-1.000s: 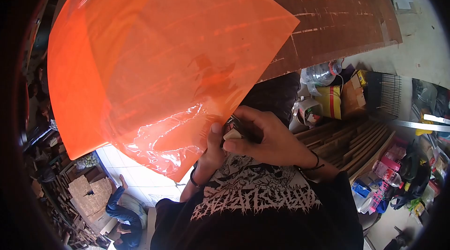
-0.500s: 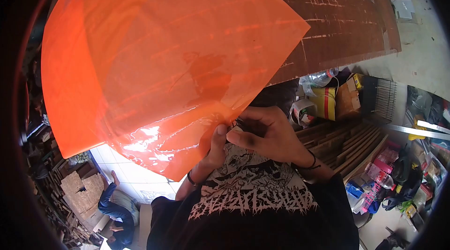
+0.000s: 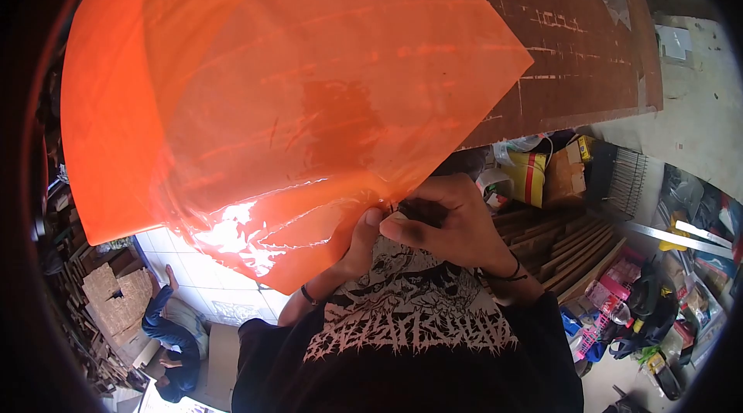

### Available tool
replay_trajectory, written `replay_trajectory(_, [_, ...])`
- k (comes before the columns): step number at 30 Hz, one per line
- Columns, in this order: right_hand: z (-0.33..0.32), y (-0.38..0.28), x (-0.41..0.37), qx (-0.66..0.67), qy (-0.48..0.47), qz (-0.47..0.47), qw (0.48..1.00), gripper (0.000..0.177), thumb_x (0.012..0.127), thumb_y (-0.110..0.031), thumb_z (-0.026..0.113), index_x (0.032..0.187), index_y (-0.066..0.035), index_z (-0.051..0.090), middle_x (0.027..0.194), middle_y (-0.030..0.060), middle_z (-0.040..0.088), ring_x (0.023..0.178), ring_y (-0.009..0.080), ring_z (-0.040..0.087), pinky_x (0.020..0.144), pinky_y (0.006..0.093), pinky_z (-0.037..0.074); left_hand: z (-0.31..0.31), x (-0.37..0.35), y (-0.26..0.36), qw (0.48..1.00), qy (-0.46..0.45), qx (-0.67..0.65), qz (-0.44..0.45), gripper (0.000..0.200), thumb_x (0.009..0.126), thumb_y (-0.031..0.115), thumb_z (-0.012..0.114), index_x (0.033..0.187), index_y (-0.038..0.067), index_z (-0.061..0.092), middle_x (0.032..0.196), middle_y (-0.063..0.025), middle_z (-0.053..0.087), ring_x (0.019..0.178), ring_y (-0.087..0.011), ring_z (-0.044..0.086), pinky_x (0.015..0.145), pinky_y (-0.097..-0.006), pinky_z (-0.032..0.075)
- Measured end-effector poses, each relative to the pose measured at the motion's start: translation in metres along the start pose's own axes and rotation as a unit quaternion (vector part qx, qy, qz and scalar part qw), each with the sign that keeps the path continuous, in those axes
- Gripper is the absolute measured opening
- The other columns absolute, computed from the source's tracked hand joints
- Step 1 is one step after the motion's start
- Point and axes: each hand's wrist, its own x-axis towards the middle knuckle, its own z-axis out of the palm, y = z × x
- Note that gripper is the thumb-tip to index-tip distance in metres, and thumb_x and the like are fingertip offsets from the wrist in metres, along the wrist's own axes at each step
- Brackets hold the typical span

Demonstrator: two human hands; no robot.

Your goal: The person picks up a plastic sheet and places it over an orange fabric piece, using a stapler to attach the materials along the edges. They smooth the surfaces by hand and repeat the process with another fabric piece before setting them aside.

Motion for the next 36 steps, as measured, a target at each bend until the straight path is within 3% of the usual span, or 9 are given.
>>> replay_trajectory(6, [0.000,-0.001,0.003,-0.029,-0.012,-0.034,0.999,0.026,0.083,-0.003,0.067,0.108,0.004,0.062,0.089,-0.0003,0.062,0.070,0.0027,0.051,0.060,0.0181,0.040,0.002,0.001,-0.010,0.999,0.015,0.011,0.045,0.019,0.087,0.010,0.055,0.102,0.006,0.066,0.094,-0.0047,0.067,0.086,-0.0197,0.064,0.074,-0.0319,0.051])
replay_trajectory(14, [0.002,0.001,0.002,-0.017,-0.004,-0.028,0.999,0.020,0.087,-0.004,0.063,0.105,0.004,0.062,0.088,0.0057,0.064,0.064,0.0065,0.056,0.049,0.0196,0.043,-0.001,0.000,-0.014,0.972,-0.112,-0.190,-0.074,0.016,0.090,0.010,0.051,0.097,0.006,0.065,0.089,-0.0047,0.066,0.082,-0.0175,0.064,0.071,-0.0295,0.050])
replay_trajectory(17, [-0.007,0.000,0.001,0.060,-0.051,0.006,0.997,0.034,0.088,-0.016,0.066,0.114,0.003,0.057,0.085,0.0063,0.063,0.064,0.0082,0.058,0.047,0.0180,0.041,0.001,0.001,-0.001,0.965,-0.091,-0.227,-0.094,0.016,0.089,0.010,0.051,0.096,0.005,0.064,0.088,-0.0056,0.065,0.082,-0.0191,0.063,0.072,-0.0299,0.050])
replay_trajectory(19, [-0.025,-0.007,-0.007,0.106,-0.012,-0.040,0.993,0.045,0.087,-0.027,0.067,0.119,0.002,0.053,0.083,0.0059,0.061,0.063,0.0083,0.057,0.045,0.0169,0.038,-0.002,-0.004,-0.001,0.981,-0.078,-0.162,-0.079,0.017,0.089,0.010,0.050,0.099,0.005,0.063,0.088,-0.0060,0.065,0.083,-0.0202,0.063,0.073,-0.0307,0.049])
replay_trajectory(24, [-0.042,-0.065,0.004,-0.021,0.067,-0.073,0.995,0.062,0.082,-0.041,0.070,0.124,-0.001,0.048,0.083,0.0052,0.059,0.059,0.0068,0.053,0.040,0.0163,0.030,-0.009,-0.022,-0.002,0.996,-0.059,-0.050,-0.051,0.018,0.090,0.009,0.051,0.102,0.004,0.062,0.090,-0.0071,0.064,0.084,-0.0220,0.062,0.075,-0.0322,0.049])
replay_trajectory(28, [-0.067,-0.113,0.044,-0.166,0.115,-0.002,0.979,0.052,0.083,-0.033,0.071,0.120,-0.002,0.053,0.087,0.0041,0.058,0.063,0.0080,0.055,0.052,0.0207,0.041,-0.009,-0.018,0.012,0.997,-0.065,-0.036,-0.037,0.018,0.090,0.010,0.052,0.103,0.003,0.062,0.091,-0.0081,0.063,0.083,-0.0230,0.062,0.075,-0.0331,0.049])
replay_trajectory(32, [-0.104,-0.119,0.104,-0.369,0.057,-0.144,0.916,0.038,0.085,-0.018,0.068,0.118,-0.003,0.056,0.079,-0.0044,0.053,0.062,0.0034,0.044,0.055,0.0175,0.037,-0.003,-0.004,0.037,0.997,-0.070,-0.033,-0.008,0.018,0.090,0.010,0.053,0.104,0.003,0.062,0.092,-0.0090,0.063,0.083,-0.0239,0.061,0.075,-0.0340,0.048])
replay_trajectory(33, [-0.104,-0.129,0.108,-0.353,0.040,-0.115,0.928,0.034,0.085,-0.011,0.068,0.116,-0.004,0.057,0.082,-0.0064,0.050,0.073,0.0032,0.043,0.066,0.0188,0.038,0.000,0.003,0.045,0.997,-0.070,-0.032,0.003,0.018,0.091,0.010,0.053,0.104,0.003,0.062,0.092,-0.0092,0.063,0.083,-0.0241,0.061,0.075,-0.0342,0.048])
replay_trajectory(36, [-0.104,-0.144,0.096,-0.326,0.084,-0.275,0.901,0.032,0.085,-0.012,0.069,0.113,-0.003,0.058,0.092,-0.0026,0.055,0.083,0.0056,0.051,0.073,0.0205,0.042,0.007,0.021,0.069,0.997,-0.064,-0.030,0.032,0.018,0.091,0.010,0.054,0.105,0.003,0.062,0.093,-0.0100,0.062,0.082,-0.0249,0.060,0.075,-0.0349,0.048])
